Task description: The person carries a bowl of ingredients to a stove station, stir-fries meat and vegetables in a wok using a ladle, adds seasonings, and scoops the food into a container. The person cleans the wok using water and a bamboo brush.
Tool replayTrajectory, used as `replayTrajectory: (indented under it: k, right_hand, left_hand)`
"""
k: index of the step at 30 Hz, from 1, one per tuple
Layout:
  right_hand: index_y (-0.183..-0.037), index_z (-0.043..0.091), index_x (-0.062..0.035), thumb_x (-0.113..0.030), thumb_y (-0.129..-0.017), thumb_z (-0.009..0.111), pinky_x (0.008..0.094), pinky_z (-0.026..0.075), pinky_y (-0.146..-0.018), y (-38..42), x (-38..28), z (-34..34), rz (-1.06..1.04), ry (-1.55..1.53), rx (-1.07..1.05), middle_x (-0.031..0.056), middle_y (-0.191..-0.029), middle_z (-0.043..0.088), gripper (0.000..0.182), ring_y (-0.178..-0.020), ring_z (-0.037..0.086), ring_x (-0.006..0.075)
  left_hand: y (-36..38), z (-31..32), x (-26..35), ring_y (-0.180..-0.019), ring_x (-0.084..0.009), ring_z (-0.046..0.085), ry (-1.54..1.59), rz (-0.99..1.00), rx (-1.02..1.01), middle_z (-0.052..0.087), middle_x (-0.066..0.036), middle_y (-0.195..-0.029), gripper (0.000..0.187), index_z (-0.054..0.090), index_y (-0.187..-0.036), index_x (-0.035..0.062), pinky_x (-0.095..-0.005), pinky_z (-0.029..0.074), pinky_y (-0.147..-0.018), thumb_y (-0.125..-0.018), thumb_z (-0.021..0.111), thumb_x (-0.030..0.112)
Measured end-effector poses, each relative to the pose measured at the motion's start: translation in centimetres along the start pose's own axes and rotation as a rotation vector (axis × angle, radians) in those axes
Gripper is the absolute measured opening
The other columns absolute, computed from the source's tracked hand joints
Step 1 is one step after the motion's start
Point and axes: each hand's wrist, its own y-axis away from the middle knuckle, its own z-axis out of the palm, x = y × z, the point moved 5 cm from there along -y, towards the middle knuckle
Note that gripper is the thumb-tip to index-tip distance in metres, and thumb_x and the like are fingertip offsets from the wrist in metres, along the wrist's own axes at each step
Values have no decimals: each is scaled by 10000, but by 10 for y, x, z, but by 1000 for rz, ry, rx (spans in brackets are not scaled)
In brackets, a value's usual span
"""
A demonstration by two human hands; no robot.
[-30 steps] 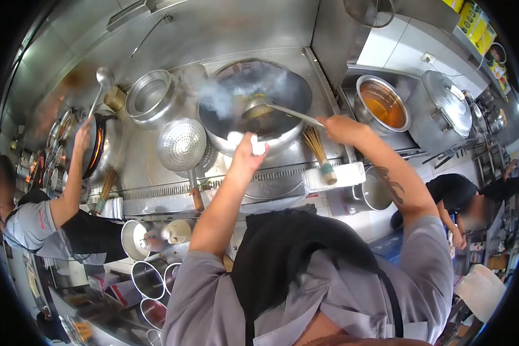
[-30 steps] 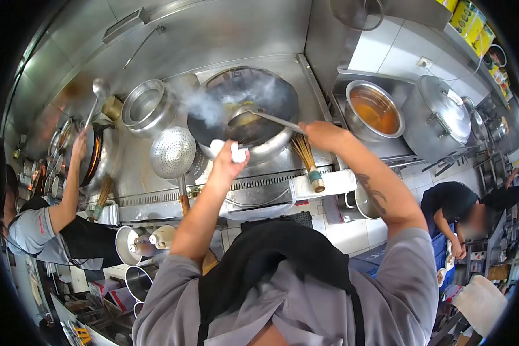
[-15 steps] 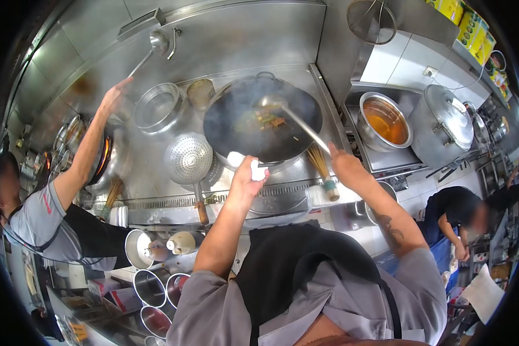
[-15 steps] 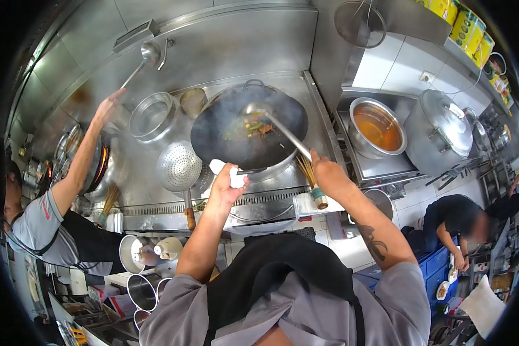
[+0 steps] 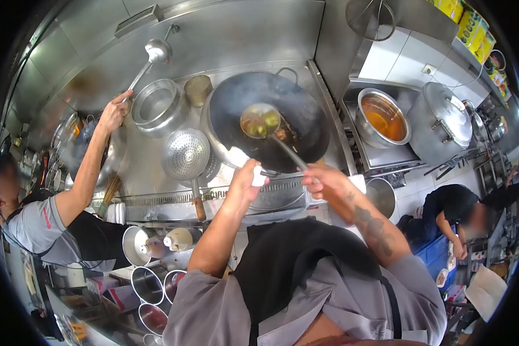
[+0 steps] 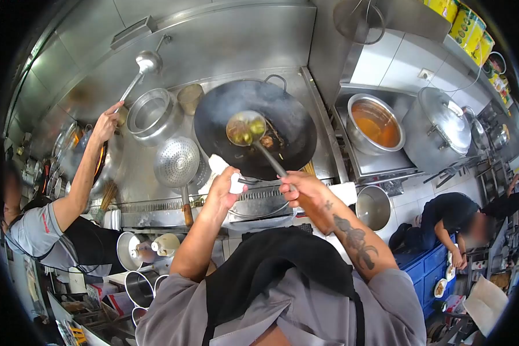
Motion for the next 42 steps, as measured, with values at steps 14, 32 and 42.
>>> replayTrajectory:
  k: [14,32,42]
  right_hand:
    - [-1254,398,-12,-116,-932,520,262,374,-443,71,-47,-23,-51,-77,13,28,-784,524,361,-512,461,85]
    - [-1253,465,-3,-119,-943,496,217,336,-385,49,-19,71,67,-304,-342,26,-778,486,332,-484,447,44]
    - [-1336,426,-48,-96,-919,517,207,350,-382,67,13,40,-167,-364,-248,-2,-776,462,430,-424,400,23]
  left_hand:
    - [37,-6,8,-597,-210,578,28,63,-23,579,-68,-716,38,569,-852,61,-373,498,-481,-818,570,76]
    - [41,-35,-5,-609,-190,582,-58,46,26,583,-49,-740,86,559,-898,79,-360,501,-454,-813,573,84]
    - [-24,-54,-30,-624,-203,563,347,-208,-29,570,-45,-677,70,549,-781,106,-339,512,-557,-808,608,131]
